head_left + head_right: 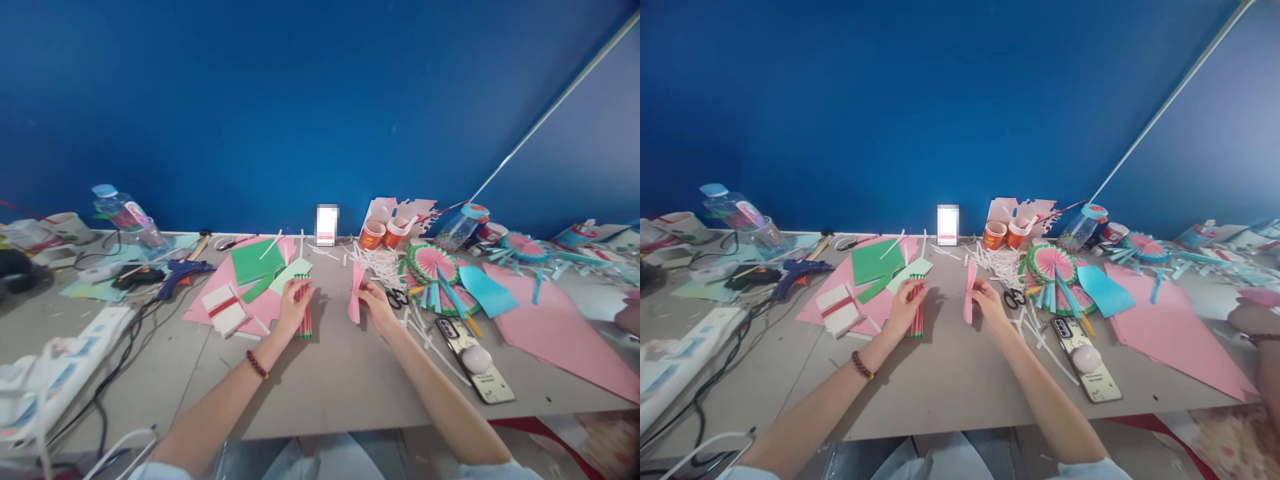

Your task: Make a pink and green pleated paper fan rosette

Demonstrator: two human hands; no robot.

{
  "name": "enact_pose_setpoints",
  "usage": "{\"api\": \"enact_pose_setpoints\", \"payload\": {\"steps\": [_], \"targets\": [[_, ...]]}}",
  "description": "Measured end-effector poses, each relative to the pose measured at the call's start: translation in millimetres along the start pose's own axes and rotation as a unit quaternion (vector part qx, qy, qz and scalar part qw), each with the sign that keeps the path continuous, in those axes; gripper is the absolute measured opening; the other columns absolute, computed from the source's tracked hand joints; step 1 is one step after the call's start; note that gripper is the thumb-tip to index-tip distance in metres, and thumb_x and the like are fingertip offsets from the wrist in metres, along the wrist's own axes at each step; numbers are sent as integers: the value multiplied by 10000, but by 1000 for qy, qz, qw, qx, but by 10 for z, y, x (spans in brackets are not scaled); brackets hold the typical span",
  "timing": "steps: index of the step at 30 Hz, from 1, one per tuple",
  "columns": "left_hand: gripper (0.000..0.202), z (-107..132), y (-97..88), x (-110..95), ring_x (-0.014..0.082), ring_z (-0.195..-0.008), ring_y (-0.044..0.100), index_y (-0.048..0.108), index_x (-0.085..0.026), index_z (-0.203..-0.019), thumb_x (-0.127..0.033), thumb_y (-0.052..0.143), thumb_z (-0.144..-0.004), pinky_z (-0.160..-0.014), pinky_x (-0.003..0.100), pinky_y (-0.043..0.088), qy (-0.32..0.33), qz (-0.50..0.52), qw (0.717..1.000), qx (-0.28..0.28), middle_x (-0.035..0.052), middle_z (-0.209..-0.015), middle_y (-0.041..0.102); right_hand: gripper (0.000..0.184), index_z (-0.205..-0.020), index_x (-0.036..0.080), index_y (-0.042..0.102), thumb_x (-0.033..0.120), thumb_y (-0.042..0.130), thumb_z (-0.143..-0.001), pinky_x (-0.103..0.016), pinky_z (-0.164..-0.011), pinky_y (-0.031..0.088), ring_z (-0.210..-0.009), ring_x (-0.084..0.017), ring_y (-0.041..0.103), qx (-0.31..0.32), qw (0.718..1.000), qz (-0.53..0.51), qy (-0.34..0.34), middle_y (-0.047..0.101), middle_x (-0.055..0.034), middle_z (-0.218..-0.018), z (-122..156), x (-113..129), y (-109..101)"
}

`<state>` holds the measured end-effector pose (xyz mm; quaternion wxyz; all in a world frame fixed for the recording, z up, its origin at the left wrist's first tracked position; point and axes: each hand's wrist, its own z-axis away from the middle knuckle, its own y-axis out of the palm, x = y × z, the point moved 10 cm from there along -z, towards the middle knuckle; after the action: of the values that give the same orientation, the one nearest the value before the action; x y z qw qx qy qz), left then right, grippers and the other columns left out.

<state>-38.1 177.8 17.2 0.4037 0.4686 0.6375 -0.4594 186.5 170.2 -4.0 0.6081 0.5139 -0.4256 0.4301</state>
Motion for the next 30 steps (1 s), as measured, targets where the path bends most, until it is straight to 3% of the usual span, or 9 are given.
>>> {"api": "enact_pose_setpoints", "payload": {"steps": [6, 9, 12, 14, 16, 20, 26, 28, 30], "targets": [[427, -127, -273, 77, 253, -1183, 433, 608, -230, -1148, -327, 654, -734, -1051, 433, 303, -19, -70, 996, -59, 82, -1138, 492, 269, -836, 206, 633, 271, 719, -589, -233, -668, 437, -705, -118, 568, 8, 1000, 6, 12, 645, 15, -785, 26, -24, 21], [470, -142, -347, 33, 259, -1268, 357, 581, -236, -1183, -359, 652, -735, -1076, 425, 266, -23, -59, 995, -76, 87, -1231, 459, 259, -859, 204, 623, 291, 689, -624, -247, -673, 444, -716, -130, 574, 16, 999, 40, -16, 640, 7, -797, 12, -3, 11], [408, -132, -189, 52, 252, -1197, 454, 599, -220, -1143, -399, 590, -778, -1028, 410, 340, -60, 43, 997, -2, 76, -1210, 533, 219, -889, 197, 620, 293, 623, -692, -277, -699, 455, -766, -156, 581, 22, 987, 128, -100, 634, -17, -837, 14, 135, 11], [377, -64, 63, 101, 244, -1109, 533, 607, -208, -1125, -398, 543, -806, -962, 394, 409, -111, 121, 981, 102, 72, -1174, 587, 188, -905, 193, 621, 255, 570, -735, -307, -728, 462, -803, -175, 584, 18, 961, 211, -179, 630, -37, -862, 56, 284, 39], [355, 20, 244, 91, 238, -1138, 520, 604, -211, -1128, -331, 554, -797, -969, 374, 406, -116, 133, 970, 170, 67, -1216, 582, 182, -901, 196, 628, 192, 526, -751, -346, -785, 460, -868, -197, 581, 19, 918, 292, -267, 624, -59, -907, 143, 442, 120], [430, 168, 466, -10, 223, -1237, 441, 526, -250, -1223, -226, 546, -794, -1046, 393, 339, -7, 21, 970, 242, 62, -1303, 517, 239, -843, 218, 665, 92, 481, -757, -415, -920, 404, -1038, -227, 524, 76, 820, 433, -368, 573, -87, -1090, 316, 542, 377], [521, 275, 478, -57, 239, -1368, 243, 379, -273, -1342, -237, 512, -839, -1079, 427, 292, 86, -164, 960, 210, 86, -1459, 299, 342, -878, 244, 689, 25, 446, -777, -419, -968, 396, -1151, -226, 458, 206, 748, 538, -329, 518, -60, -1233, 375, 276, 565], [516, 287, 453, -131, 260, -1371, 225, 363, -268, -1351, -258, 500, -854, -1069, 447, 300, 119, -219, 949, 196, 98, -1473, 253, 377, -948, 250, 683, 20, 435, -781, -427, -1001, 377, -1187, -225, 440, 233, 739, 549, -314, 501, -60, -1267, 387, 204, 586], [464, 290, 422, -234, 278, -1345, 264, 398, -243, -1320, -263, 484, -865, -1053, 471, 311, 159, -264, 935, 177, 115, -1430, 311, 418, -1043, 243, 657, 17, 424, -779, -431, -1026, 363, -1213, -221, 429, 237, 744, 545, -305, 492, -71, -1285, 383, 186, 581]]}}
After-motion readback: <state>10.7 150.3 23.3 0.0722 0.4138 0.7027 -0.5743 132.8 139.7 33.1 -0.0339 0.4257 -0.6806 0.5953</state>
